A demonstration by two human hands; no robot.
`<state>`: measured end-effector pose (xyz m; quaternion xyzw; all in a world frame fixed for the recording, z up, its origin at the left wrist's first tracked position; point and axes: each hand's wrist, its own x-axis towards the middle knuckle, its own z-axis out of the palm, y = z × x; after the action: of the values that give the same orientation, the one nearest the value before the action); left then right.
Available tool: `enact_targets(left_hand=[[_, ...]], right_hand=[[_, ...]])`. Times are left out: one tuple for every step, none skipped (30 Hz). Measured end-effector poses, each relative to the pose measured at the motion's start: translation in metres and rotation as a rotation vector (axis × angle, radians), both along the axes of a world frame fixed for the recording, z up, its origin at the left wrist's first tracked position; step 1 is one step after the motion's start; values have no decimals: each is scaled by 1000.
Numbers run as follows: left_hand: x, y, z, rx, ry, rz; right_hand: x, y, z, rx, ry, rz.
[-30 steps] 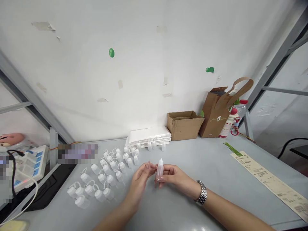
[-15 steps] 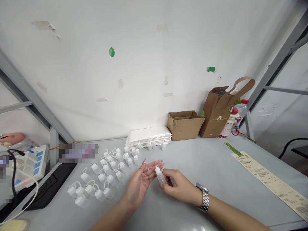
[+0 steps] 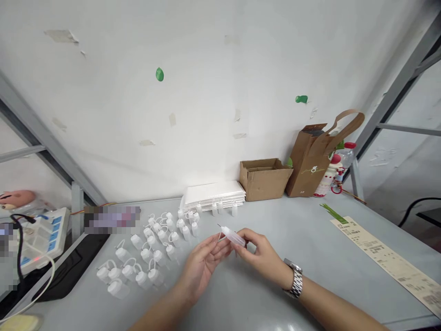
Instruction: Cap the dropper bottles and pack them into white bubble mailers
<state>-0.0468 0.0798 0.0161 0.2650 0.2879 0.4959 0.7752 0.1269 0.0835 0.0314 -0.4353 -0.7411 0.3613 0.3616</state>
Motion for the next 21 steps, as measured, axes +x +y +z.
enact_targets(left_hand=[[0, 0, 0, -22, -14, 9], [0, 0, 0, -41, -26, 15], [1, 0, 1, -57, -38, 13], [1, 0, 2, -72, -49, 7], [1, 0, 4, -85, -60, 1], [1, 0, 5, -96, -70, -2], [1, 0, 6, -105, -79, -3], [1, 0, 7, -112, -87, -2], [1, 1, 8, -119, -93, 2], [1, 1, 8, -123, -97, 7], [2, 1, 8, -126, -97, 10], [2, 1, 9, -131, -94, 11], [2, 1, 9, -133, -90, 11], [2, 2, 10, -134, -85, 10], [2, 2, 11, -134, -80, 9], [2, 2, 12, -136, -75, 5], [3, 1, 13, -137, -71, 3], [3, 1, 14, -138, -67, 1], [3, 1, 15, -140, -62, -1], [3, 1, 16, -143, -56, -2], [3, 1, 16, -145, -51, -6]], right_hand=[[1, 1, 2, -1, 31, -1], [2, 1, 3, 1, 47, 8], [3, 1, 4, 5, 45, 23], [3, 1, 5, 17, 30, 40], [3, 0, 5, 41, 2, 56], [2, -1, 5, 74, -37, 70], [2, -2, 4, 114, -81, 82], [1, -4, 3, 157, -128, 92], [0, -5, 1, 196, -173, 101], [0, -6, 0, 229, -213, 109], [-1, -6, -1, 253, -245, 112], [-1, -7, -2, 269, -267, 113], [-1, -6, -3, 279, -283, 114], [-1, -6, -4, 286, -294, 113], [-1, -6, -4, 293, -302, 110], [-1, -5, -5, 300, -310, 106], [0, -5, -5, 308, -317, 104], [0, -5, -5, 316, -323, 102], [0, -4, -5, 324, -328, 100], [0, -4, -5, 330, -330, 99], [0, -4, -5, 334, -331, 101]])
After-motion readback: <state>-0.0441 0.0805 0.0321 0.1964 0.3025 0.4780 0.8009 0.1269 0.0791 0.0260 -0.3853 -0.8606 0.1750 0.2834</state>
